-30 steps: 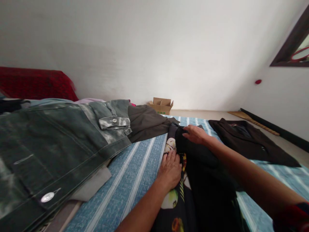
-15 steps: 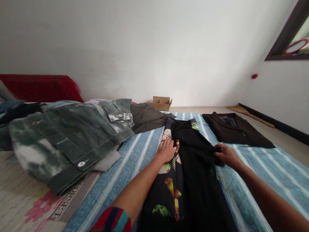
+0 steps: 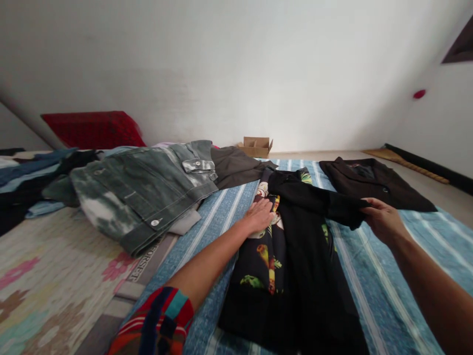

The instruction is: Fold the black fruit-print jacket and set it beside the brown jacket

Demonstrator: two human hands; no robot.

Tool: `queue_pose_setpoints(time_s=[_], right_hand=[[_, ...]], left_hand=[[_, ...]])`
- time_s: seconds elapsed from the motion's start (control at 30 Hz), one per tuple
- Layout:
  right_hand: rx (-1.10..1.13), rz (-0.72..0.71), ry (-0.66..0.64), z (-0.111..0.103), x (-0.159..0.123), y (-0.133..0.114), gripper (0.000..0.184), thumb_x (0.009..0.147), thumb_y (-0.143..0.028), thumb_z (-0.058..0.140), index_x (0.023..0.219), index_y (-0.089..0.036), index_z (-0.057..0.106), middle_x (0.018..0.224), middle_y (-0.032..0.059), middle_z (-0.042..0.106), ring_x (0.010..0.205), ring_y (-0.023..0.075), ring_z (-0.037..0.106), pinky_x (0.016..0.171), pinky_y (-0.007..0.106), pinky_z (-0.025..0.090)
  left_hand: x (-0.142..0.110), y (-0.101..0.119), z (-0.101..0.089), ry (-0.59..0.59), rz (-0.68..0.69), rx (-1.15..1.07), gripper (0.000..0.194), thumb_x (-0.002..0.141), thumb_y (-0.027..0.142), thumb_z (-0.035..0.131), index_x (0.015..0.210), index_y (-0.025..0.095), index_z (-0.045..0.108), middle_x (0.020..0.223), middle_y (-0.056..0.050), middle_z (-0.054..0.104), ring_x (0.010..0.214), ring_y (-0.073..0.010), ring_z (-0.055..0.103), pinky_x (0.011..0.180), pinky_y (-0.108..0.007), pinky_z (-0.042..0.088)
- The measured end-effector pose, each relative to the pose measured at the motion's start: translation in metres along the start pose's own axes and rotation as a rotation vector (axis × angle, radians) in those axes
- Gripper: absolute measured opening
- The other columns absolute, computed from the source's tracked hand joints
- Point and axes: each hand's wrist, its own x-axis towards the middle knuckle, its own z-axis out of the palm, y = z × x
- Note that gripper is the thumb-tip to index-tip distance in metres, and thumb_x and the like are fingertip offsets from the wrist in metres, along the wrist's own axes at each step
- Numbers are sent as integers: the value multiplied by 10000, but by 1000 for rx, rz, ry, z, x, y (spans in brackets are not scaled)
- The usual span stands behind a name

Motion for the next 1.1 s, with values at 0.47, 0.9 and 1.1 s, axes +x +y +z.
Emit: queue_pose_setpoints(time_s=[0.47, 0.9, 1.1], right_hand=[[-300, 17, 112, -5, -25, 12, 543, 600, -361, 621, 1113, -184, 600, 816, 49, 619, 693, 180, 576, 598, 291, 446], [-1020, -336, -27, 26, -62, 14, 502, 806, -442, 497, 1197, -129, 533, 1133, 140, 590, 1014, 262, 569, 856, 366, 436], [-1107, -323, -49, 36, -69, 25, 559, 804, -496, 516, 1188, -90, 517, 1150, 174, 564, 1058, 296, 534, 861, 384, 427]], left_hand=[[-62, 26, 12, -103, -69, 96, 565, 900, 365, 351, 1383, 86, 263, 1481, -151, 228, 1369, -256, 152, 1083, -443, 162], [-120, 75, -6, -242, 24, 54, 555, 889, 390, 351, 1347, 76, 364, 1463, -169, 265, 1366, -270, 162, 1080, -449, 169], [-122, 67, 17, -54, 87, 135, 468, 891, 381, 387, 1284, 137, 451, 1417, -139, 371, 1345, -261, 234, 1079, -435, 186]])
